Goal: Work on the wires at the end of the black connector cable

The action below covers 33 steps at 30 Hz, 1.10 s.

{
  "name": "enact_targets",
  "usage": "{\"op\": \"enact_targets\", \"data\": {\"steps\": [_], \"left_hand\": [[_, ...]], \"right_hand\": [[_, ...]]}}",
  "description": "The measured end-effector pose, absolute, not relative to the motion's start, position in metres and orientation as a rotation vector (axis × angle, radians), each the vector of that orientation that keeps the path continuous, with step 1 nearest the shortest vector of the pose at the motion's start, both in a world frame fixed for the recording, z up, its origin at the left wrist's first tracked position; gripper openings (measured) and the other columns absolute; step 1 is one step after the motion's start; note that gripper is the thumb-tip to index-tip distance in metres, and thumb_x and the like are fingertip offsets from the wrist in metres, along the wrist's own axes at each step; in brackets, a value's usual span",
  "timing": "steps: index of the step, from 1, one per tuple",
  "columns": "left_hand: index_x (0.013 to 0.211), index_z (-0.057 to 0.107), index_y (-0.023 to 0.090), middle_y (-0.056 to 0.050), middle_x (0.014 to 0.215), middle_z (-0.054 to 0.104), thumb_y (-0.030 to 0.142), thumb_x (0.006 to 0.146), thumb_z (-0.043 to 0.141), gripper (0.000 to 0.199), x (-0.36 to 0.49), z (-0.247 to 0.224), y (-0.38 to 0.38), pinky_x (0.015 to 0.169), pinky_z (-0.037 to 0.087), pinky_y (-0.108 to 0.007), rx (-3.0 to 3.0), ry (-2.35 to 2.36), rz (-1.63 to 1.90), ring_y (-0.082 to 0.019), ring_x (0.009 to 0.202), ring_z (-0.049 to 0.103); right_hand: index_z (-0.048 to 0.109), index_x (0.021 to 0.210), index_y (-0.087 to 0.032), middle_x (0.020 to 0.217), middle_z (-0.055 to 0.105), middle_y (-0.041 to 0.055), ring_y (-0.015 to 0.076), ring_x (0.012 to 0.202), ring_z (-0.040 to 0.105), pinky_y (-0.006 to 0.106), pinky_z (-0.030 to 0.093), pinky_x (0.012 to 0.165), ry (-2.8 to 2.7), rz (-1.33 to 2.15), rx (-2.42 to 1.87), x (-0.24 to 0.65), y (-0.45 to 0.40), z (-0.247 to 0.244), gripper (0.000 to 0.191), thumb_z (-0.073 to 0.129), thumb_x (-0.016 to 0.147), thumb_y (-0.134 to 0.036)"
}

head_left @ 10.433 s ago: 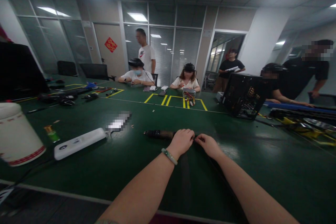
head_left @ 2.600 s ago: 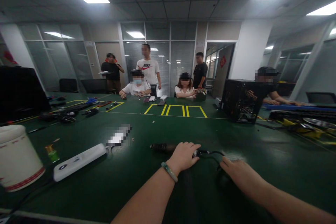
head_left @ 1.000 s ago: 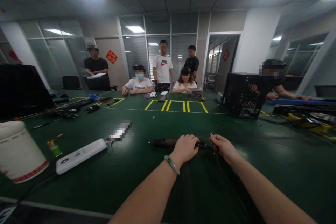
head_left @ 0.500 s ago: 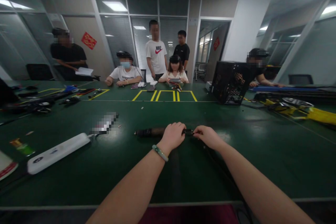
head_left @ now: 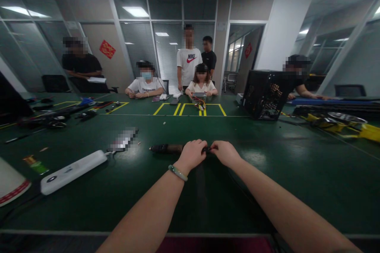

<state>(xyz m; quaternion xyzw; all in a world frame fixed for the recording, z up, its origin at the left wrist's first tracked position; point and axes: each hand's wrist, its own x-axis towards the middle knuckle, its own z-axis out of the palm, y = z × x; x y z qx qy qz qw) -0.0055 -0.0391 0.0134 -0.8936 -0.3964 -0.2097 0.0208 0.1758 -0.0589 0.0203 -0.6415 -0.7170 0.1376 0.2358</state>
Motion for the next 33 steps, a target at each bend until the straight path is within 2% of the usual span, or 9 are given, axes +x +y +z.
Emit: {"op": "enact_targets", "data": {"steps": [4, 6, 14, 25, 33], "left_hand": [[0.095, 0.058, 0.022, -0.002, 0.097, 0.061, 0.021, 0.086, 0.058, 0.010, -0.006, 0.013, -0.038, 0.082, 0.042, -0.032, -2.790, -1.181, -0.672, -0.020, 0.094, 0.058], [0.094, 0.059, 0.022, -0.002, 0.095, 0.062, 0.021, 0.087, 0.058, 0.007, -0.005, 0.014, -0.037, 0.083, 0.042, -0.032, -2.804, -1.155, -0.671, -0.020, 0.093, 0.058], [0.095, 0.064, 0.022, -0.002, 0.097, 0.065, 0.023, 0.088, 0.059, 0.008, -0.003, 0.011, -0.031, 0.085, 0.043, -0.032, -2.853, -1.099, -0.701, -0.019, 0.093, 0.059], [0.099, 0.066, 0.022, -0.003, 0.102, 0.067, 0.023, 0.090, 0.057, 0.013, -0.004, 0.015, -0.035, 0.090, 0.044, -0.034, -2.894, -1.120, -0.685, -0.019, 0.098, 0.060], [0.096, 0.066, 0.023, -0.002, 0.100, 0.066, 0.024, 0.090, 0.058, 0.010, -0.004, 0.014, -0.034, 0.088, 0.044, -0.033, -2.883, -1.085, -0.677, -0.019, 0.096, 0.060]], "right_hand": [[0.062, 0.098, -0.023, 0.079, 0.068, -0.0021, 0.0145, 0.071, 0.062, 0.024, 0.039, 0.061, -1.952, 0.391, -1.740, 0.176, -0.056, 0.018, 0.023, 0.072, 0.078, -0.021], [0.058, 0.101, -0.023, 0.078, 0.067, -0.0033, 0.0139, 0.071, 0.062, 0.023, 0.040, 0.062, -1.938, 0.395, -1.708, 0.182, -0.058, 0.012, 0.026, 0.071, 0.079, -0.019], [0.054, 0.104, -0.025, 0.079, 0.066, -0.0043, 0.0137, 0.071, 0.062, 0.023, 0.042, 0.064, -1.937, 0.491, -1.597, 0.188, -0.060, 0.004, 0.030, 0.070, 0.079, -0.017], [0.054, 0.106, -0.021, 0.079, 0.067, -0.0032, 0.0140, 0.073, 0.063, 0.024, 0.045, 0.066, -1.919, 0.570, -1.663, 0.186, -0.053, 0.009, 0.034, 0.071, 0.078, -0.017], [0.054, 0.110, -0.021, 0.079, 0.067, -0.0029, 0.0137, 0.072, 0.063, 0.023, 0.043, 0.063, -1.886, 0.572, -1.652, 0.182, -0.055, 0.009, 0.036, 0.070, 0.078, -0.019]]}}
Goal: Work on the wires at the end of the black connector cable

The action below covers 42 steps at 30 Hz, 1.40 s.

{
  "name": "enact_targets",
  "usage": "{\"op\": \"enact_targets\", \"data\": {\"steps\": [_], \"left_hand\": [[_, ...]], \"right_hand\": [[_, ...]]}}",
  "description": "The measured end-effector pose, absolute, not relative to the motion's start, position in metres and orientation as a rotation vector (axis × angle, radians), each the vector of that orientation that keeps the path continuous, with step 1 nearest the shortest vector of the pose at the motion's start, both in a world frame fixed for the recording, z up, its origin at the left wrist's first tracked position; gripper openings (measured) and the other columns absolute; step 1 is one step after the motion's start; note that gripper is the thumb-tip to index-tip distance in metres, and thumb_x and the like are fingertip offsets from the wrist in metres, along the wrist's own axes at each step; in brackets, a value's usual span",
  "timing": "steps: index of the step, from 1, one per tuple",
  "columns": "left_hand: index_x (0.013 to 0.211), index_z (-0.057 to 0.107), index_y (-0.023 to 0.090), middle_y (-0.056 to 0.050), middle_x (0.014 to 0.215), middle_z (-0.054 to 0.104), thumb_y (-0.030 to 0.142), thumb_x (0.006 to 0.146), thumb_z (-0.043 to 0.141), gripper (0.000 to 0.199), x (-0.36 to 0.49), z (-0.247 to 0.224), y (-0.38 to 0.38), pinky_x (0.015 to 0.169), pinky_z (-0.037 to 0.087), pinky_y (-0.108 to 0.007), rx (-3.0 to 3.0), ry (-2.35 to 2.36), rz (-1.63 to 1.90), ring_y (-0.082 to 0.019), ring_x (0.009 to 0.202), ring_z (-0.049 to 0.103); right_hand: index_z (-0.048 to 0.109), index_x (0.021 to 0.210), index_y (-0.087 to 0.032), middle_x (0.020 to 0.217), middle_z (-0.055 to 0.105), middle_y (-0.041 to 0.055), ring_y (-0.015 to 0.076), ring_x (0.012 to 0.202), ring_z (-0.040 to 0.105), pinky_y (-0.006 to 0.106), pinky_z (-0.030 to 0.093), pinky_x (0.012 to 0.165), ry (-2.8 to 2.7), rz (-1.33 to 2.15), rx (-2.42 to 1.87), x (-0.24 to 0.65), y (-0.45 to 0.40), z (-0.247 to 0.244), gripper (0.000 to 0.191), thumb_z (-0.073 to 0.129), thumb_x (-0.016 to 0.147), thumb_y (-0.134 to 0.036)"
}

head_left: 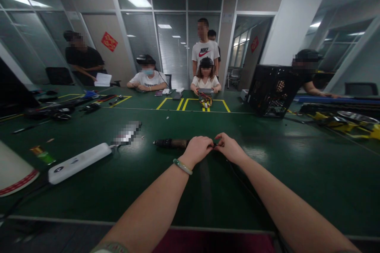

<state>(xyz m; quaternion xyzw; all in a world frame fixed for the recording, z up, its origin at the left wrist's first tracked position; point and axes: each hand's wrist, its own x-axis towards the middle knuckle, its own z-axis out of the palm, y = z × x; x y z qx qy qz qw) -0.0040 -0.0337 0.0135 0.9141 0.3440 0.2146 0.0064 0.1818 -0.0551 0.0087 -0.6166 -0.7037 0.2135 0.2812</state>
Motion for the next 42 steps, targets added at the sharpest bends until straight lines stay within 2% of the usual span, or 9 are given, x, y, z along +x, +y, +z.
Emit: {"op": "enact_targets", "data": {"steps": [6, 12, 19, 27, 33, 39, 42], "left_hand": [[0.092, 0.065, 0.022, -0.002, 0.095, 0.066, 0.023, 0.089, 0.057, 0.008, -0.002, 0.014, -0.034, 0.085, 0.044, -0.032, 2.877, 1.095, 0.652, -0.019, 0.091, 0.060], [0.090, 0.065, 0.022, -0.002, 0.092, 0.066, 0.025, 0.090, 0.056, 0.010, -0.003, 0.016, -0.037, 0.084, 0.044, -0.032, 2.843, 1.137, 0.651, -0.019, 0.088, 0.060], [0.091, 0.066, 0.023, -0.001, 0.094, 0.067, 0.026, 0.091, 0.055, 0.011, -0.003, 0.016, -0.036, 0.085, 0.044, -0.032, 2.839, 1.140, 0.636, -0.018, 0.090, 0.060], [0.097, 0.065, 0.022, -0.002, 0.095, 0.067, 0.030, 0.091, 0.057, 0.013, -0.004, 0.016, -0.035, 0.085, 0.045, -0.032, 2.828, 1.144, 0.652, -0.019, 0.092, 0.061], [0.099, 0.065, 0.023, -0.002, 0.097, 0.068, 0.028, 0.090, 0.059, 0.012, -0.004, 0.015, -0.033, 0.088, 0.044, -0.032, 2.856, 1.109, 0.648, -0.019, 0.095, 0.061], [0.095, 0.066, 0.022, -0.002, 0.094, 0.068, 0.028, 0.091, 0.058, 0.011, -0.003, 0.014, -0.032, 0.085, 0.045, -0.032, 2.876, 1.096, 0.651, -0.019, 0.091, 0.062], [0.092, 0.065, 0.022, -0.001, 0.089, 0.067, 0.025, 0.091, 0.057, 0.009, -0.002, 0.013, -0.032, 0.082, 0.045, -0.031, 2.888, 1.094, 0.667, -0.018, 0.087, 0.061]], "right_hand": [[0.055, 0.107, -0.021, 0.079, 0.067, -0.0025, 0.0139, 0.072, 0.063, 0.023, 0.043, 0.064, -1.852, 0.513, -1.636, 0.182, -0.058, 0.007, 0.034, 0.071, 0.077, -0.019], [0.066, 0.093, -0.023, 0.082, 0.070, -0.0007, 0.0187, 0.083, 0.064, 0.029, 0.043, 0.075, -1.997, 0.368, -1.715, 0.185, -0.070, 0.018, 0.018, 0.071, 0.080, -0.033], [0.068, 0.090, -0.025, 0.084, 0.071, 0.0000, 0.0161, 0.072, 0.064, 0.025, 0.038, 0.059, -1.975, 0.420, -1.780, 0.181, -0.072, 0.012, 0.010, 0.063, 0.086, -0.033], [0.067, 0.085, -0.021, 0.077, 0.070, 0.0009, 0.0142, 0.061, 0.062, 0.023, 0.037, 0.052, -1.903, 0.476, -1.823, 0.184, -0.066, 0.005, 0.013, 0.059, 0.087, -0.031], [0.069, 0.083, -0.022, 0.075, 0.070, -0.0004, 0.0141, 0.063, 0.062, 0.022, 0.039, 0.052, -1.875, 0.548, -1.713, 0.185, -0.062, 0.002, 0.013, 0.060, 0.086, -0.031], [0.071, 0.082, -0.021, 0.074, 0.071, -0.0001, 0.0112, 0.048, 0.056, 0.021, 0.037, 0.045, -1.830, 0.658, -1.722, 0.182, -0.055, 0.002, 0.016, 0.061, 0.085, -0.032], [0.071, 0.082, -0.021, 0.076, 0.072, 0.0005, 0.0125, 0.055, 0.059, 0.021, 0.039, 0.048, -1.831, 0.675, -1.729, 0.182, -0.053, 0.002, 0.014, 0.061, 0.085, -0.030]]}}
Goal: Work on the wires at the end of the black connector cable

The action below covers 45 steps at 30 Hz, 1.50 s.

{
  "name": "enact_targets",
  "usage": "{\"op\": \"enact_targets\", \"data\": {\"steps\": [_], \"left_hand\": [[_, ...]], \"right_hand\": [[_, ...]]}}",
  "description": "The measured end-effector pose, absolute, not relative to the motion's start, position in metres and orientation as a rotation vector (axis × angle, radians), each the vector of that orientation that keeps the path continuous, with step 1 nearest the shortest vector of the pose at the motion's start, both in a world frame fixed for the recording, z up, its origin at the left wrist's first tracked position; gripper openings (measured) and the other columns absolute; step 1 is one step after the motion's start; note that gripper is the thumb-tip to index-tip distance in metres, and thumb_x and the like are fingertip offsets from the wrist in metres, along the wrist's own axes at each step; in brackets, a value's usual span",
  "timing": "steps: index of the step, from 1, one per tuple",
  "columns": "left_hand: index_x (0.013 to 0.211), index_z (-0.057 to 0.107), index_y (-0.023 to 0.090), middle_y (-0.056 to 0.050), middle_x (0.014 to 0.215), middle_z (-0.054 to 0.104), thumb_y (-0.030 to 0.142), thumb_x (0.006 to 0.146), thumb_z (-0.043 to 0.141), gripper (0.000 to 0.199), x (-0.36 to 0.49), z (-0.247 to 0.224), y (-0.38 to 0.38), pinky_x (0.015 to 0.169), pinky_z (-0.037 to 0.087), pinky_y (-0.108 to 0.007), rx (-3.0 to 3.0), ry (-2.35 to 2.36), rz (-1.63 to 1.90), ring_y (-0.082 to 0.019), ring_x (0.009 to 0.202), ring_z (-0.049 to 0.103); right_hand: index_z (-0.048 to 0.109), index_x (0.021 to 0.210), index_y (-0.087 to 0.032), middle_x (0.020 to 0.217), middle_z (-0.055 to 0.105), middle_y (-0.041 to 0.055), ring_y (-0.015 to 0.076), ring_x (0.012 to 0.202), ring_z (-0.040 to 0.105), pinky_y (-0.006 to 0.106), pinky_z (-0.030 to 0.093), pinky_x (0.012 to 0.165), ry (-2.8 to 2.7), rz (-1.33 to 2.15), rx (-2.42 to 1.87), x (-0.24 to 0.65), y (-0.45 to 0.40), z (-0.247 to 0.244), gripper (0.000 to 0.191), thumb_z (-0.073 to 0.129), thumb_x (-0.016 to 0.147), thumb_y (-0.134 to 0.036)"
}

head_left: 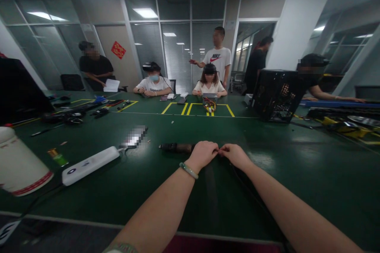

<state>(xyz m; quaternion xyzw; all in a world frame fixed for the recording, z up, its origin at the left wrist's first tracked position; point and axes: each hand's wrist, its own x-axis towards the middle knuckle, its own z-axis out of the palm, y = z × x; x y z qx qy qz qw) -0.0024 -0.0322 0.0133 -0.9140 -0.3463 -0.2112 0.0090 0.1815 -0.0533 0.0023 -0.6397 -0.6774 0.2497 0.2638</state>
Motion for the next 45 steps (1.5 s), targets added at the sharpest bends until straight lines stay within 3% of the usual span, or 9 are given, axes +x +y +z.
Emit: {"op": "enact_targets", "data": {"steps": [6, 21, 29, 45], "left_hand": [[0.090, 0.066, 0.022, -0.001, 0.090, 0.067, 0.025, 0.089, 0.058, 0.009, -0.002, 0.012, -0.033, 0.081, 0.045, -0.031, -2.847, -1.078, -0.707, -0.018, 0.086, 0.060], [0.093, 0.059, 0.021, -0.001, 0.089, 0.064, 0.029, 0.086, 0.065, 0.011, -0.003, 0.013, -0.034, 0.079, 0.044, -0.031, -2.832, -1.141, -0.670, -0.019, 0.087, 0.060], [0.093, 0.060, 0.021, -0.001, 0.095, 0.064, 0.016, 0.088, 0.056, 0.008, -0.007, 0.013, -0.038, 0.086, 0.042, -0.032, -2.866, -1.064, -0.706, -0.019, 0.093, 0.058], [0.097, 0.058, 0.022, -0.002, 0.098, 0.063, 0.023, 0.091, 0.055, 0.007, -0.008, 0.017, -0.041, 0.084, 0.043, -0.031, -2.864, -1.118, -0.688, -0.018, 0.094, 0.058]], "right_hand": [[0.069, 0.087, -0.021, 0.082, 0.072, 0.0007, 0.0159, 0.075, 0.065, 0.023, 0.044, 0.062, -1.853, 0.584, -1.697, 0.184, -0.061, 0.003, 0.010, 0.068, 0.079, -0.027], [0.069, 0.085, -0.021, 0.076, 0.070, 0.0006, 0.0153, 0.068, 0.062, 0.024, 0.038, 0.057, -1.903, 0.528, -1.688, 0.186, -0.061, -0.004, 0.016, 0.060, 0.085, -0.033], [0.068, 0.084, -0.020, 0.079, 0.070, 0.0009, 0.0152, 0.070, 0.062, 0.024, 0.039, 0.060, -1.928, 0.499, -1.641, 0.186, -0.061, -0.006, 0.015, 0.057, 0.086, -0.031], [0.068, 0.084, -0.020, 0.080, 0.071, 0.0020, 0.0166, 0.070, 0.062, 0.025, 0.039, 0.060, -1.939, 0.524, -1.617, 0.187, -0.060, -0.006, 0.017, 0.057, 0.086, -0.033]]}}
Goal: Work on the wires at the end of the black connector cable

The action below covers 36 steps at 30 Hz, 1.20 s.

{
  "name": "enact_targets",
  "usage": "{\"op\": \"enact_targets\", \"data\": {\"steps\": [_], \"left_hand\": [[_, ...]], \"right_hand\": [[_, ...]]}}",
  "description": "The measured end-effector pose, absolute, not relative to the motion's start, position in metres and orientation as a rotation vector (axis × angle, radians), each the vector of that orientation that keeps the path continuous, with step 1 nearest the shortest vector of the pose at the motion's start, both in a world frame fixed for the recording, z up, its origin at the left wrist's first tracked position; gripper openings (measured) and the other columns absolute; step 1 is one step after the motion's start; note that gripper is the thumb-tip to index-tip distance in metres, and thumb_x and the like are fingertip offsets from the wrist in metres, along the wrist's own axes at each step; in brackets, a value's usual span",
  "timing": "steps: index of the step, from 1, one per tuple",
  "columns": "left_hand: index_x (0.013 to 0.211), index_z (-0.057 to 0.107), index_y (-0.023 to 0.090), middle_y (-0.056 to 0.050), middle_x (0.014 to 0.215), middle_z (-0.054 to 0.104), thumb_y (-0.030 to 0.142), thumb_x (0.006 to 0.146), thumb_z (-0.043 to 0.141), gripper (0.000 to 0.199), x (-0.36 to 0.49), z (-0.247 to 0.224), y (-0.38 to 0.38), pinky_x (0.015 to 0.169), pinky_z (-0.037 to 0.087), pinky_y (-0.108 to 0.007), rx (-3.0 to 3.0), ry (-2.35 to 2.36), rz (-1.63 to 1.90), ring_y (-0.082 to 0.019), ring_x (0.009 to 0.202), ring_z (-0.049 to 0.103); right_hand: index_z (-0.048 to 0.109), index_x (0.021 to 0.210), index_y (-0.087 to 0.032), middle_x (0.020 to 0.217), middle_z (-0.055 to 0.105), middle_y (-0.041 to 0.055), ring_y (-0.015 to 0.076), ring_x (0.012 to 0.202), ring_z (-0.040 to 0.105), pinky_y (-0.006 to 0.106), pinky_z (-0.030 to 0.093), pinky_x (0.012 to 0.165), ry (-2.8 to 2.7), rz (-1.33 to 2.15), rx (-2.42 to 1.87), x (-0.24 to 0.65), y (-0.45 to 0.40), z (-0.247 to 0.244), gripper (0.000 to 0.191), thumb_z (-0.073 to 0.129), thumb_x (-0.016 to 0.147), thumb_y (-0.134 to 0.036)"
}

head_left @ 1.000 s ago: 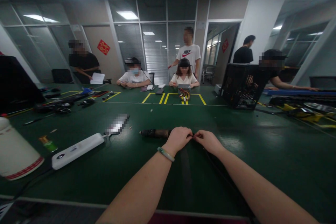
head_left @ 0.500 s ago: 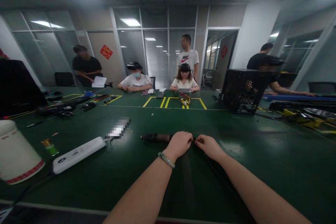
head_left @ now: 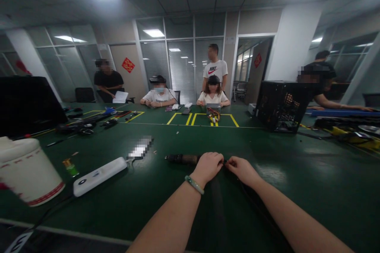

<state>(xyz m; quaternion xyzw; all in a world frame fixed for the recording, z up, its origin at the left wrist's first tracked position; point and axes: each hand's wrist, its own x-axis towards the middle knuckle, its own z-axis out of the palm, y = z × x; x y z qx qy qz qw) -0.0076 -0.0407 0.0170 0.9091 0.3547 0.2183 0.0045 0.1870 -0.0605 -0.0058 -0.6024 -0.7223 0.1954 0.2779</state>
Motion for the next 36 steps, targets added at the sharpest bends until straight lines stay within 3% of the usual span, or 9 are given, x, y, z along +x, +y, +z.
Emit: {"op": "enact_targets", "data": {"steps": [36], "left_hand": [[0.091, 0.059, 0.021, -0.002, 0.095, 0.062, 0.021, 0.089, 0.056, 0.003, -0.0060, 0.0140, -0.0401, 0.084, 0.043, -0.032, 2.880, 1.115, 0.693, -0.019, 0.092, 0.058]], "right_hand": [[0.067, 0.083, -0.020, 0.075, 0.069, 0.0006, 0.0159, 0.067, 0.061, 0.024, 0.039, 0.059, -1.936, 0.525, -1.625, 0.1864, -0.0588, -0.0069, 0.016, 0.057, 0.085, -0.031]]}}
